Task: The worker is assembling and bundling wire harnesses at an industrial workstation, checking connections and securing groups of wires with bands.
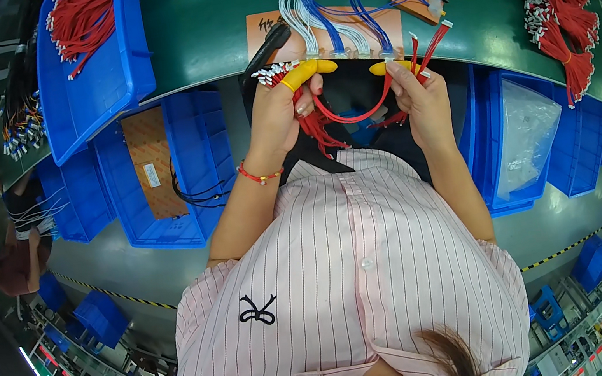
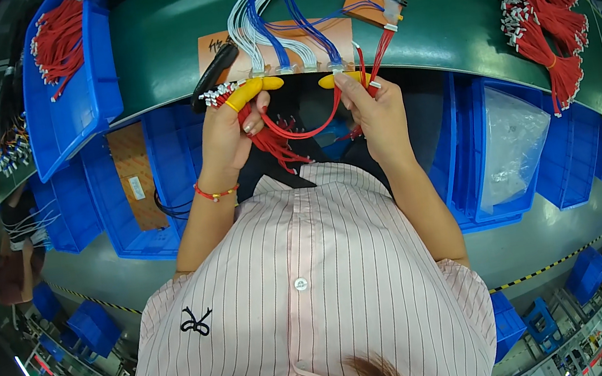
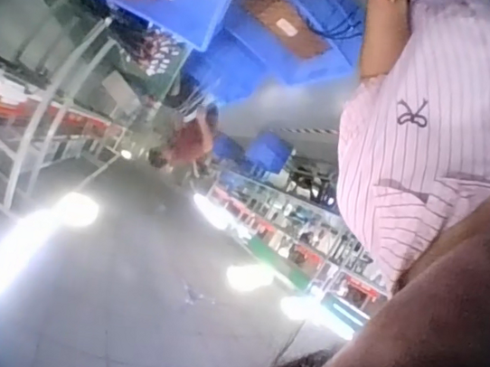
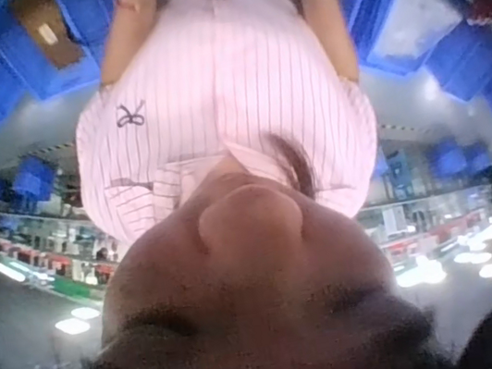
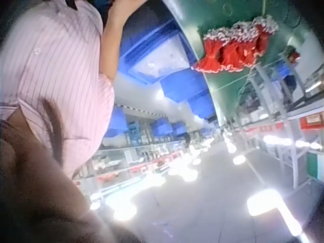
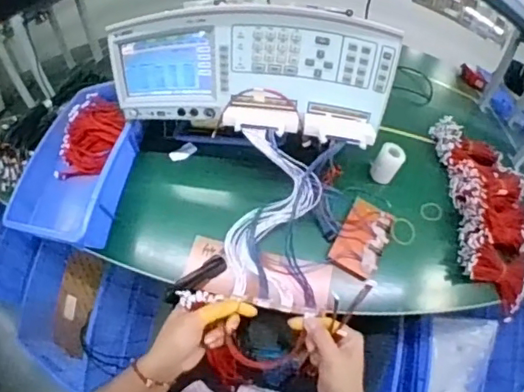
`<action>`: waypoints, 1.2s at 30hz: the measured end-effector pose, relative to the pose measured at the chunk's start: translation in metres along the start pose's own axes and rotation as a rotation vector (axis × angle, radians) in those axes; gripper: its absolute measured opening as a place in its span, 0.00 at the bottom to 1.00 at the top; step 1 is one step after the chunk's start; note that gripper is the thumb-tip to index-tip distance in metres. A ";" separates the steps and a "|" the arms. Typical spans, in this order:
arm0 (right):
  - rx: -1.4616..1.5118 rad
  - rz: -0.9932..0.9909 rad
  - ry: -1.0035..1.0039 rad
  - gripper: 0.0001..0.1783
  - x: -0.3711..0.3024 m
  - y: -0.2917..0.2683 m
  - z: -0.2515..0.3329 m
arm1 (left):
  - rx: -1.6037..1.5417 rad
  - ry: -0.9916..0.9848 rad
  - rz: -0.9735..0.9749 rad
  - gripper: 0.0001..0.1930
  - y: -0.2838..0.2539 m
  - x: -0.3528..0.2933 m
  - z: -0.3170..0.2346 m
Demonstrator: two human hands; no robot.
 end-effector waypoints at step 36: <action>0.029 0.113 0.026 0.15 -0.010 -0.004 0.003 | -0.057 0.038 0.133 0.11 0.016 -0.015 0.017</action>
Point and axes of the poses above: each hand's wrist, its own x-axis towards the middle knuckle, its own y-axis out of the palm, z = x × y, the point moved 1 cm from there along x, towards the middle knuckle, and after that the axes turned 7 degrees about z, right-handed, at the moved point
